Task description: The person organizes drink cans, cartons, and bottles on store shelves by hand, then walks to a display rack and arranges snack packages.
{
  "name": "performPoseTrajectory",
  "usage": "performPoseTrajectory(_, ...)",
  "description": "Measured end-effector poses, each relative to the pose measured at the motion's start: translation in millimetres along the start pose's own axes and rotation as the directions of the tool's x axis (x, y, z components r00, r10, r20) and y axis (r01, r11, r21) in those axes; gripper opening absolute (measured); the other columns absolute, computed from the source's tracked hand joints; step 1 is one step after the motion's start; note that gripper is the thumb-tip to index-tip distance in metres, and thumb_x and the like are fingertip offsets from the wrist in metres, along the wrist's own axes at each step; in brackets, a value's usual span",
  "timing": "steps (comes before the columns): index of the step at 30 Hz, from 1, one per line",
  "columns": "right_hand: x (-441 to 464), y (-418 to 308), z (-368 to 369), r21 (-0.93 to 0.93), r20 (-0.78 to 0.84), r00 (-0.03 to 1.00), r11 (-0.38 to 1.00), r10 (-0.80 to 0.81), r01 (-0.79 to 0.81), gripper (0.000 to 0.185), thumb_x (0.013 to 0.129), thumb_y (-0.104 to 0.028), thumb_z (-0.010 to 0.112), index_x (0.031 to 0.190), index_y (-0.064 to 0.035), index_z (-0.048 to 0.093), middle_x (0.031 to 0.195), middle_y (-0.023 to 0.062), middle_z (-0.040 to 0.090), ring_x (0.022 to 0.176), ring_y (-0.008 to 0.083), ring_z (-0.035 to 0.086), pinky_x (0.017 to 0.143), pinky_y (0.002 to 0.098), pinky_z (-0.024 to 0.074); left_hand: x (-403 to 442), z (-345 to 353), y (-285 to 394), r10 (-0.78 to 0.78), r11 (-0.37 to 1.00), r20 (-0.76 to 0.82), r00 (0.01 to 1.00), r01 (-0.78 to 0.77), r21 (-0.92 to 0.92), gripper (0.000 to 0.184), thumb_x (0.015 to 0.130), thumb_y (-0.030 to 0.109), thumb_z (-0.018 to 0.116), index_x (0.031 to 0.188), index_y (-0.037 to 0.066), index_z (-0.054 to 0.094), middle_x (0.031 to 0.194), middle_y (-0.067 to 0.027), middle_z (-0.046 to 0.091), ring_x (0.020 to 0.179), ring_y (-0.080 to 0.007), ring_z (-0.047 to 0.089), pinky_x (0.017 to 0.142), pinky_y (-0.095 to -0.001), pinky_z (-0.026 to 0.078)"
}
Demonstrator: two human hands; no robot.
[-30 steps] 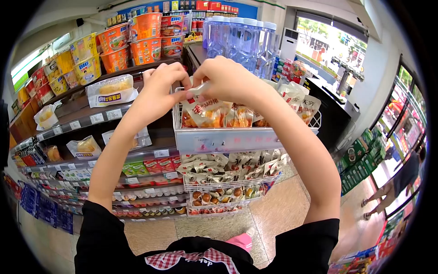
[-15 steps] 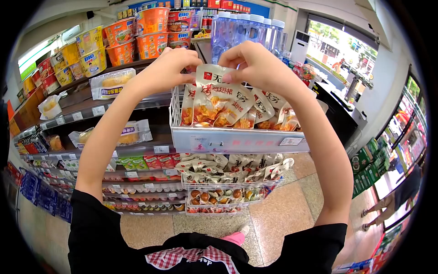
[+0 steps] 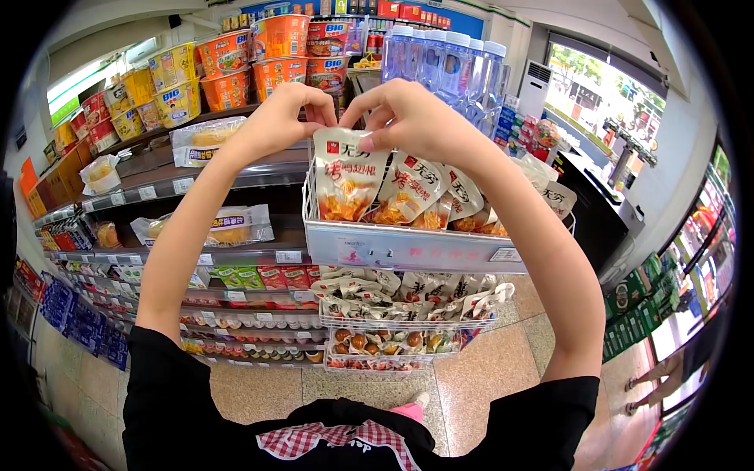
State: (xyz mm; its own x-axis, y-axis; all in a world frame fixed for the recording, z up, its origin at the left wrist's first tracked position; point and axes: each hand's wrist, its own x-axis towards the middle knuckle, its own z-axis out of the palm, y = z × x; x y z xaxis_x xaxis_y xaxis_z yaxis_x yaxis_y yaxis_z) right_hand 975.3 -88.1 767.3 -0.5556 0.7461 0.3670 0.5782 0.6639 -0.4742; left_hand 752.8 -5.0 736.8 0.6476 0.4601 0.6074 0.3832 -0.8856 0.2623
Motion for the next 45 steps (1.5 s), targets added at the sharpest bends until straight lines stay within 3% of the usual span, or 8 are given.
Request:
performPoseTrajectory(9,5.0,-3.6,13.1,-0.158,-0.130,0.991,0.987,0.019,-0.040,0.026,0.073,0.004,0.073,0.099,0.0004,0.071,0.068,0.0015,0.051,0.065,0.0113,0.055,0.066,0.0284,0.0502,-0.1,3.4,6.9,-0.189,0.981,-0.086,0.978,0.184,-0.056,0.002,0.078,-0.002,0.069,0.080,-0.002,0.069,0.073,-0.0056,0.067,0.068,-0.0109,0.062,0.066,-0.0262,0.050)
performPoseTrajectory(15,5.7,7.1,25.1,-0.200,-0.162,0.984,0.979,-0.080,0.047,0.024,0.071,0.001,0.076,0.095,0.0007,0.072,0.071,0.0083,0.066,0.062,0.0173,0.062,0.066,0.0311,0.0517,-1.1,6.0,4.8,-0.287,0.946,-0.068,0.956,0.271,-0.179,0.004,0.077,-0.001,0.070,0.081,-0.002,0.070,0.072,-0.0057,0.068,0.069,-0.0104,0.063,0.066,-0.0254,0.050)
performPoseTrajectory(18,4.6,8.7,29.8,-0.329,-0.208,0.978,0.943,-0.024,-0.047,0.023,0.068,-0.005,0.079,0.091,-0.0063,0.075,0.080,0.0122,0.071,0.077,0.0263,0.069,0.073,0.0380,0.0541,-0.1,11.2,-2.0,-0.283,0.956,-0.081,0.956,0.274,-0.106,0.004,0.077,-0.001,0.070,0.081,-0.002,0.070,0.072,-0.0066,0.068,0.068,-0.0106,0.064,0.065,-0.0256,0.050)
performPoseTrajectory(24,4.2,12.0,34.7,-0.515,-0.230,0.960,0.857,-0.159,0.019,0.024,0.066,-0.007,0.081,0.088,-0.0052,0.074,0.091,0.0086,0.068,0.080,0.0262,0.065,0.071,0.0365,0.0518,-2.5,7.1,6.6,-0.270,0.962,-0.049,0.961,0.268,-0.055,0.004,0.076,0.001,0.072,0.079,-0.001,0.070,0.080,-0.0080,0.070,0.072,-0.0120,0.065,0.067,-0.0259,0.051)
performPoseTrajectory(30,2.9,22.6,43.7,-0.627,-0.265,0.929,0.778,-0.259,0.039,0.023,0.066,-0.011,0.082,0.087,-0.0071,0.073,0.096,0.0084,0.067,0.088,0.0292,0.065,0.074,0.0404,0.0511,-15.5,7.1,21.8,0.108,0.959,-0.206,0.973,-0.048,0.278,0.017,0.077,0.008,0.073,0.092,0.001,0.070,0.099,-0.0077,0.067,0.093,-0.0250,0.064,0.084,-0.0347,0.049)
performPoseTrajectory(33,3.1,16.9,42.0,-0.534,-0.267,0.953,0.845,-0.142,-0.024,0.023,0.065,-0.013,0.082,0.086,-0.0079,0.074,0.093,0.0080,0.069,0.094,0.0318,0.065,0.080,0.0425,0.0509,-22.3,8.9,31.0,0.315,0.930,-0.206,0.927,-0.258,0.261,0.020,0.078,0.012,0.073,0.095,0.002,0.069,0.093,-0.0087,0.067,0.093,-0.0295,0.062,0.086,-0.0388,0.048)
performPoseTrajectory(37,3.1,19.7,41.3,-0.449,-0.321,0.944,0.889,-0.070,-0.087,0.022,0.065,-0.013,0.082,0.083,-0.0055,0.073,0.091,0.0098,0.068,0.089,0.0291,0.066,0.077,0.0413,0.0511,-30.8,13.7,34.2,0.096,0.929,-0.116,0.989,-0.047,0.367,0.021,0.077,0.015,0.074,0.092,0.003,0.067,0.091,-0.0091,0.066,0.095,-0.0310,0.060,0.084,-0.0402,0.048)
performPoseTrajectory(45,-1.7,5.6,29.1,-0.328,-0.308,0.945,0.920,0.110,-0.214,0.020,0.066,-0.013,0.083,0.082,-0.0045,0.075,0.077,0.0114,0.070,0.075,0.0274,0.068,0.070,0.0381,0.0530,-21.6,12.4,27.4,0.048,0.933,-0.051,0.998,-0.026,0.360,0.012,0.078,0.015,0.074,0.080,0.009,0.064,0.084,-0.0026,0.063,0.091,-0.0225,0.055,0.091,-0.0406,0.032)
